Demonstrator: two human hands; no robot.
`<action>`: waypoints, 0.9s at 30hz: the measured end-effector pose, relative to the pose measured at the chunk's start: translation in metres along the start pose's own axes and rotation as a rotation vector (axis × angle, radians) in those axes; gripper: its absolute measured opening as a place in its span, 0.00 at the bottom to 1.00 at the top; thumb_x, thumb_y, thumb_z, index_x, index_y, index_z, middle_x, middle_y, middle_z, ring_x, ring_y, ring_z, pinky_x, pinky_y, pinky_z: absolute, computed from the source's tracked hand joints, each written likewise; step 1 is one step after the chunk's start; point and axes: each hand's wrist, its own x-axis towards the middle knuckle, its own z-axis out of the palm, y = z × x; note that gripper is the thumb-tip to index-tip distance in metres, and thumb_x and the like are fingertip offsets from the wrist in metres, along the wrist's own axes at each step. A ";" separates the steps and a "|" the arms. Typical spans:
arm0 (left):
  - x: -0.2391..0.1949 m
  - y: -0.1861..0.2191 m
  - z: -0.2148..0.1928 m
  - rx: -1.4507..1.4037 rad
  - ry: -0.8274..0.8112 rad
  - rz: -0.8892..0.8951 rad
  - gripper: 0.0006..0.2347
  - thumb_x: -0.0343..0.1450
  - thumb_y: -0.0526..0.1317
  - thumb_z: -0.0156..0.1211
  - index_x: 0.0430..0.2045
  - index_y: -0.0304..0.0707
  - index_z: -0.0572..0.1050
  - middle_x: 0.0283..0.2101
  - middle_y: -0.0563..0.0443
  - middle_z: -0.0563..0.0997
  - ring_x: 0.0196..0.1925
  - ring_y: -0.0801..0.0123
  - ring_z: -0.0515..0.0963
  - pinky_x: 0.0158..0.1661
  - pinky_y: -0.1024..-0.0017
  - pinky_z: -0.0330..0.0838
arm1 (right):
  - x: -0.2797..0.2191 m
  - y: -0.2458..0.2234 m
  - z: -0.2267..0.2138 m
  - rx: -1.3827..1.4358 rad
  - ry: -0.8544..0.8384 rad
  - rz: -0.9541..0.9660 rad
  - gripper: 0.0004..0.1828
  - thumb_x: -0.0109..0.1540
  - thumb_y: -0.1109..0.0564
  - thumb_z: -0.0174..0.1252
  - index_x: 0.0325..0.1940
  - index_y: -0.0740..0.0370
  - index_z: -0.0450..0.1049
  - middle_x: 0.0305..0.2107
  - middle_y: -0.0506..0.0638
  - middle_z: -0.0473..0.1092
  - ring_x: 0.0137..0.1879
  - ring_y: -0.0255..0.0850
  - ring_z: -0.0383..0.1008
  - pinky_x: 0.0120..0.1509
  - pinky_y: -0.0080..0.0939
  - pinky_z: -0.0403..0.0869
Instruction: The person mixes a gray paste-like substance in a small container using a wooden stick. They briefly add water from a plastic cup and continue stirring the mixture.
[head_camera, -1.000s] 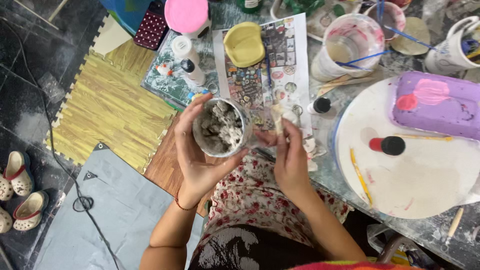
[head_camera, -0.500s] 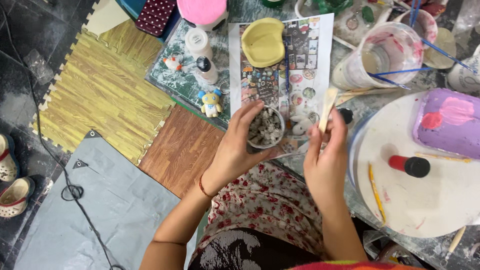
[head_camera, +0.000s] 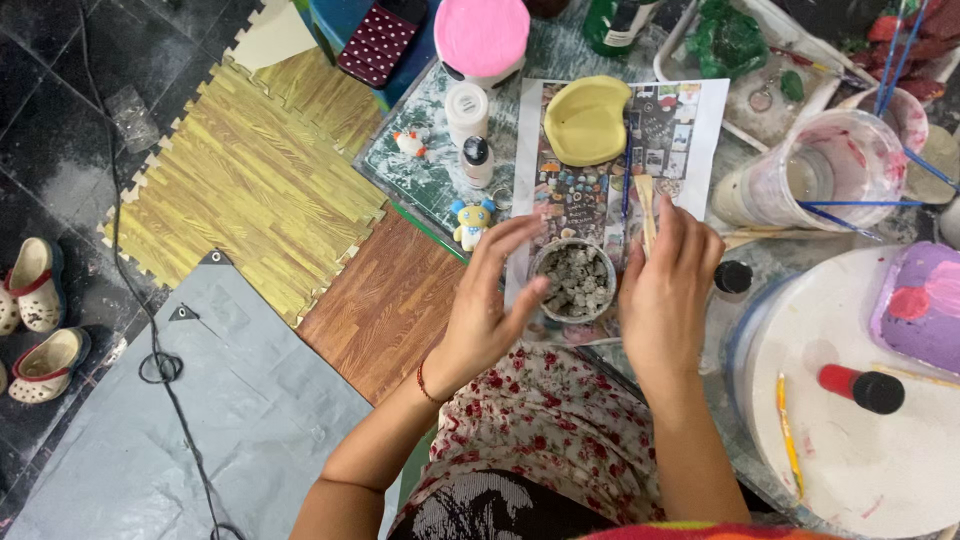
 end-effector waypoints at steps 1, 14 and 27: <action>0.003 -0.001 -0.002 0.014 0.030 -0.012 0.12 0.76 0.36 0.64 0.53 0.39 0.75 0.66 0.45 0.75 0.71 0.56 0.75 0.70 0.60 0.71 | 0.002 -0.003 -0.003 0.066 0.023 -0.021 0.23 0.66 0.63 0.60 0.64 0.69 0.65 0.56 0.62 0.68 0.65 0.58 0.65 0.68 0.54 0.66; 0.099 0.026 -0.066 0.440 0.233 0.235 0.14 0.73 0.37 0.69 0.52 0.37 0.76 0.52 0.47 0.77 0.55 0.55 0.77 0.54 0.60 0.72 | 0.074 -0.044 -0.021 0.196 0.024 -0.157 0.07 0.74 0.59 0.58 0.54 0.61 0.78 0.51 0.52 0.75 0.60 0.51 0.72 0.62 0.48 0.72; 0.104 -0.002 -0.074 0.555 0.026 -0.012 0.10 0.67 0.37 0.70 0.37 0.32 0.78 0.37 0.43 0.80 0.38 0.50 0.81 0.39 0.58 0.75 | 0.083 -0.060 0.021 0.316 -0.153 -0.285 0.27 0.57 0.49 0.72 0.56 0.63 0.75 0.55 0.54 0.71 0.64 0.55 0.63 0.68 0.54 0.61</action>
